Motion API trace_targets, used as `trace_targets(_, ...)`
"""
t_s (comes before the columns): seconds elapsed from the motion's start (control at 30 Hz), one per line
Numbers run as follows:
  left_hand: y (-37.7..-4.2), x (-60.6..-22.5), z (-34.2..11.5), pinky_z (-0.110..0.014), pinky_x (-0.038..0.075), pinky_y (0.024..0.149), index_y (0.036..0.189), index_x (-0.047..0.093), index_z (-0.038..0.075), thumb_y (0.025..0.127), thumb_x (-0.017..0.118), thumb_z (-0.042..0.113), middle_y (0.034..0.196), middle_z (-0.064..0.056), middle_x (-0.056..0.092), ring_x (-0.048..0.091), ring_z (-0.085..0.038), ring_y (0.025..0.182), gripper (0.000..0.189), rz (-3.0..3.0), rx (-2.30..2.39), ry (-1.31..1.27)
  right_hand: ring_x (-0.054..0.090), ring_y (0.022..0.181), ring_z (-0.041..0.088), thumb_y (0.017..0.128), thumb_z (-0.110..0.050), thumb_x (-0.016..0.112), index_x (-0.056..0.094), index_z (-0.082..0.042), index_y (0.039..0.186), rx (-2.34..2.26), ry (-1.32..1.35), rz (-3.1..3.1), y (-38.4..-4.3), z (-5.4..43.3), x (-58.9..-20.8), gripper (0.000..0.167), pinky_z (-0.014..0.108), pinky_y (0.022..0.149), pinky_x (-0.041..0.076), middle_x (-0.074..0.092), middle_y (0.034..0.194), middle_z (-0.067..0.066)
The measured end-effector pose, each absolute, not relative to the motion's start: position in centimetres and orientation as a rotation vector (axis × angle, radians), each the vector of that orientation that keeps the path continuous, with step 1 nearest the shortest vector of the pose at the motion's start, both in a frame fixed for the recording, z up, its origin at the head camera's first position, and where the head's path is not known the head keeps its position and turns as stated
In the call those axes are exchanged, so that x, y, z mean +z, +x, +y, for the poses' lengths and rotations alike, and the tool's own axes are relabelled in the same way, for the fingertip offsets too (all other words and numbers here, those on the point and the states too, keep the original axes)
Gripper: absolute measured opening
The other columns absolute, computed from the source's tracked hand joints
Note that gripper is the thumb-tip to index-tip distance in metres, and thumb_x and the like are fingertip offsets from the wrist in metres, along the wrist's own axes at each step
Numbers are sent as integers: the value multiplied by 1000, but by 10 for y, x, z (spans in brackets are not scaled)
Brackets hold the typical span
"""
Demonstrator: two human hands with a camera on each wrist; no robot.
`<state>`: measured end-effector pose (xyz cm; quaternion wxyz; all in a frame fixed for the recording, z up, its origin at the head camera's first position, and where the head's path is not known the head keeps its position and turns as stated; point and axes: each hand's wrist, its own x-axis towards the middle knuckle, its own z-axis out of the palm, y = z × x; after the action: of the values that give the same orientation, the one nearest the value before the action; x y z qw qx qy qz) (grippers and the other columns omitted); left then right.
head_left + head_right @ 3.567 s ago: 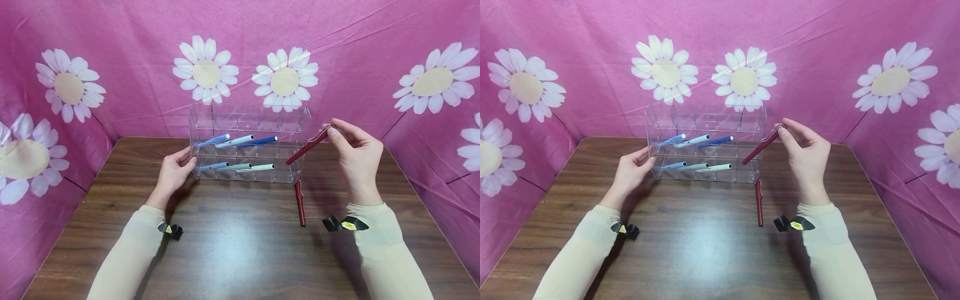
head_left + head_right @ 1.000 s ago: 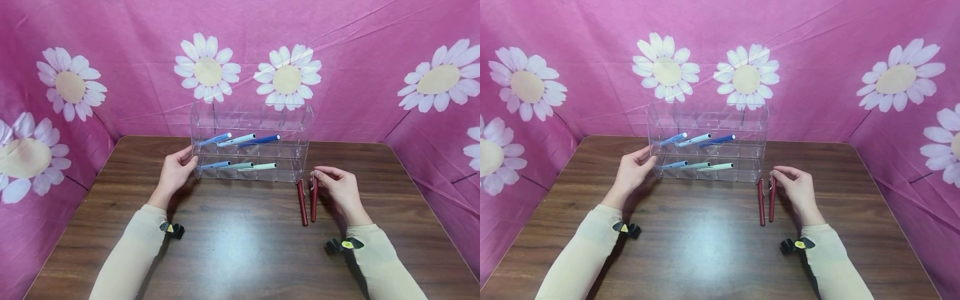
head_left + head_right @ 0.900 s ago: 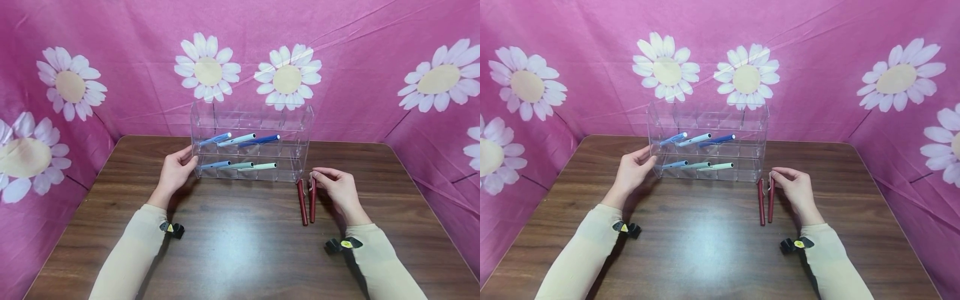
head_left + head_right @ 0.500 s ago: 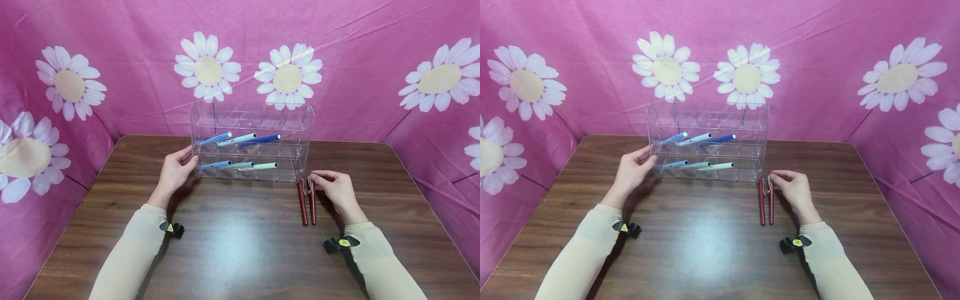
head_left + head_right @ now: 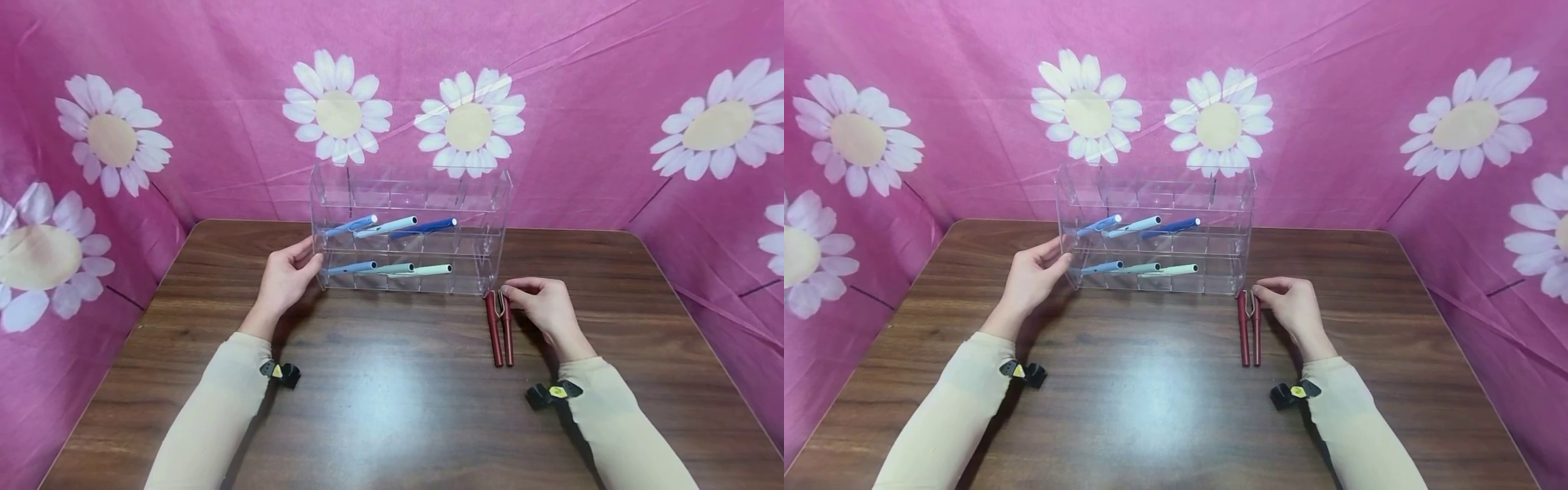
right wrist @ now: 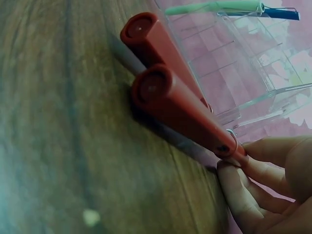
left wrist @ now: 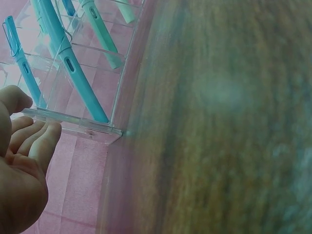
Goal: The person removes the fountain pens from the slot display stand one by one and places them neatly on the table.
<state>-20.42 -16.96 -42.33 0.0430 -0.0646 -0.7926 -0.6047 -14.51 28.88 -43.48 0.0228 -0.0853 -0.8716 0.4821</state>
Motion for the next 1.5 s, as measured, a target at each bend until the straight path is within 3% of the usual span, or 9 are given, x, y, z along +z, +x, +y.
trace_targets(0.2,-204,-423,-169,-6,54,93,148,60,-7,102,64,1,141,-28,66,64,-38,133,46,-2431,-1818,-206,69,71,-9,99,-13,77,74,15,123,1606,-303,-2663,-146,287,-434,36,12,69,58,79,87,-9)
trace_targets(0.6,-204,-422,-169,-6,55,93,147,61,-6,102,65,1,140,-27,67,65,-34,131,46,-2426,-1825,-195,61,75,-8,98,-16,79,81,7,113,1338,-278,-2764,-149,281,-432,29,10,72,49,83,98,16)
trace_targets(0.77,-205,-421,-171,-5,54,93,148,60,-6,103,65,2,141,-27,66,65,-37,132,46,-2430,-1828,-189,67,67,-5,99,-15,77,79,10,115,1348,-236,-2786,-150,280,-431,29,11,68,52,83,97,19)
trace_targets(1.1,-205,-421,-170,-4,54,92,147,61,-6,103,64,1,141,-27,67,65,-38,131,45,-2427,-1830,-191,67,71,-5,100,-15,75,79,9,113,1304,-229,-2844,-150,281,-427,28,9,70,48,84,91,13)
trace_targets(1.5,-202,-418,-169,-5,54,92,148,59,-8,103,65,1,142,-28,65,64,-39,133,46,-2436,-1833,-204,72,75,-5,109,-5,56,64,24,129,1703,-228,-2694,-144,283,-426,36,21,75,67,76,115,35)
